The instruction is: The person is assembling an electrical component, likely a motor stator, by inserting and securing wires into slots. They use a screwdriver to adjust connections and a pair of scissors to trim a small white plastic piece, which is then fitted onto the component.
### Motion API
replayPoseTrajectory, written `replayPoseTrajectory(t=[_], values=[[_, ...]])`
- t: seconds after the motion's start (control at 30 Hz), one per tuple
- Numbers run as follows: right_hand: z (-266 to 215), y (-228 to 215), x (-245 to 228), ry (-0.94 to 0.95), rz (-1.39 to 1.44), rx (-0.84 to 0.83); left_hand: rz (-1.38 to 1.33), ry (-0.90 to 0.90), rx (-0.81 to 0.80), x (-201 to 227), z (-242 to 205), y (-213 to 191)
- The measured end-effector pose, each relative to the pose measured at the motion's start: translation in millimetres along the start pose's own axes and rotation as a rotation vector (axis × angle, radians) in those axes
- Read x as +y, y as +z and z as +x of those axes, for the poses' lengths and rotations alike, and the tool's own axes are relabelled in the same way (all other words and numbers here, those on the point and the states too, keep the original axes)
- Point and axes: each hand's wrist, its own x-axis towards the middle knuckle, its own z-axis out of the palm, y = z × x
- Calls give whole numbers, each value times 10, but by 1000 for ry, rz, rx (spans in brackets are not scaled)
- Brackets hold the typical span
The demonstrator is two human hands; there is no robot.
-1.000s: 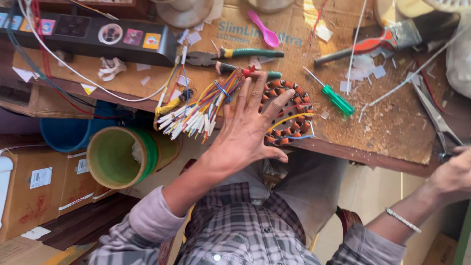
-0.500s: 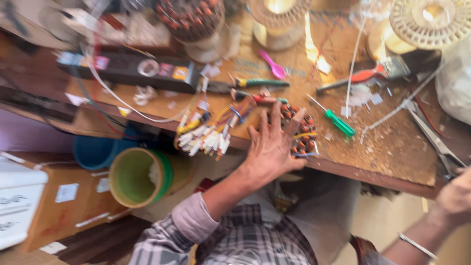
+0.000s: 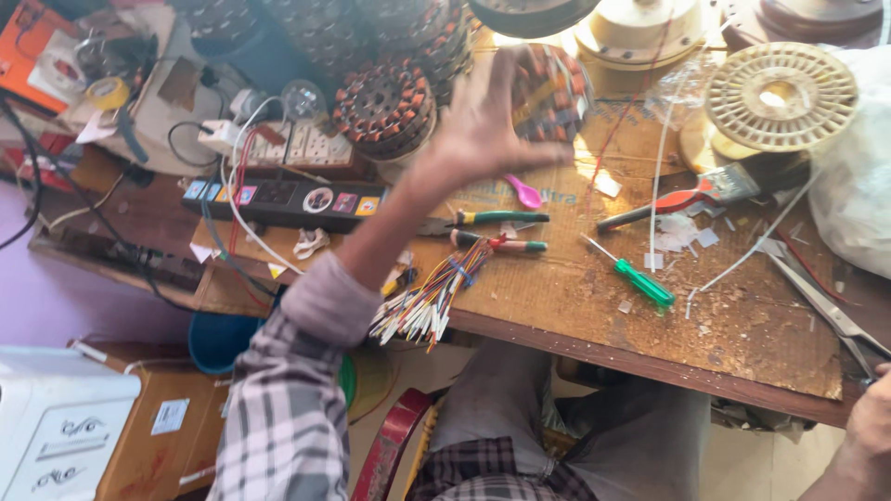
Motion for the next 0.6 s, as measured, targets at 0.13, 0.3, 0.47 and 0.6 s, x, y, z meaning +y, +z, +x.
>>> replayPoseTrajectory(t=[0.13, 0.3, 0.47, 0.6], values=[[45, 39, -30, -25, 24, 17, 72, -37, -53, -259, 461, 112], [97, 21, -145, -124, 66, 75, 195, 95, -58, -323, 526, 162], [159, -88, -251, -268, 110, 129, 253, -204, -310, -307, 502, 176], [80, -115, -285, -235, 162, 98, 254, -150, -259, -342, 485, 218]])
